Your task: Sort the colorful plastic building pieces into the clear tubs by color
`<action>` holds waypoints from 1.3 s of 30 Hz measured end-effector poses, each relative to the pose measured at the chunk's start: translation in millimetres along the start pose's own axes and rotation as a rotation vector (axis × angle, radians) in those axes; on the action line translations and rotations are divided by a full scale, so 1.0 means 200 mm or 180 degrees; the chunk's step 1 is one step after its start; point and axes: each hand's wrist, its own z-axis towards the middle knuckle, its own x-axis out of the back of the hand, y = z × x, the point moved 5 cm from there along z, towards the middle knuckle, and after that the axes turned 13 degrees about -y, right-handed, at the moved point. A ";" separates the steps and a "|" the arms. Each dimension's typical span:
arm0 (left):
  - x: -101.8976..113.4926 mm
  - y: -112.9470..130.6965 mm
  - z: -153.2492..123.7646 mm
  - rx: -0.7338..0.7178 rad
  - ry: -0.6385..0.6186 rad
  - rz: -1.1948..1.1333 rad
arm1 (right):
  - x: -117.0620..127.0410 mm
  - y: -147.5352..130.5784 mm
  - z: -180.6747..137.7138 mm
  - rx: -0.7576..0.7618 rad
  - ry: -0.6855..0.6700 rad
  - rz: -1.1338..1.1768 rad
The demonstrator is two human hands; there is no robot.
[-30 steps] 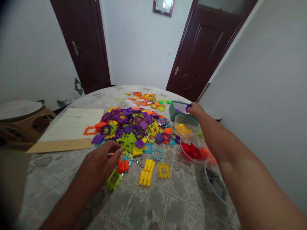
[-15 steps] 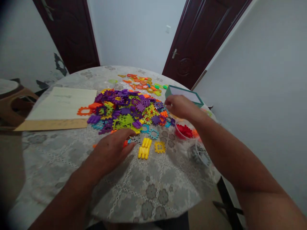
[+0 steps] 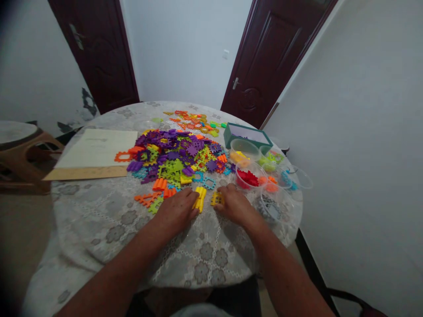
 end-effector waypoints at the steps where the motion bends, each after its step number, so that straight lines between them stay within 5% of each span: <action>1: 0.00 0.00 0.00 0.0023 -0.0018 -0.0003 | 0.01 0.00 0.00 0.0076 -0.0022 0.0069; 5: 0.01 0.02 0.01 0.0072 -0.0067 -0.0076 | 0.05 -0.06 0.00 0.0673 -0.0234 0.0269; 13: 0.06 -0.06 -0.04 0.0083 0.0059 -0.0514 | 0.08 -0.16 0.09 0.1330 0.0099 0.0709; 17: 0.18 -0.17 -0.08 0.0108 0.0555 -0.0620 | 0.05 -0.22 0.15 0.1564 0.0210 0.0876; 21: 0.23 -0.24 -0.09 0.0125 0.1070 -0.0663 | -0.02 -0.26 0.18 0.1376 0.0209 0.0931; 27: 0.22 -0.22 -0.09 0.0022 0.1257 -0.0741 | -0.07 -0.23 0.15 0.1220 0.0611 0.1369; 39: 0.24 -0.18 -0.07 0.0148 0.1095 -0.0826 | -0.09 -0.14 0.14 0.0870 0.0656 0.1668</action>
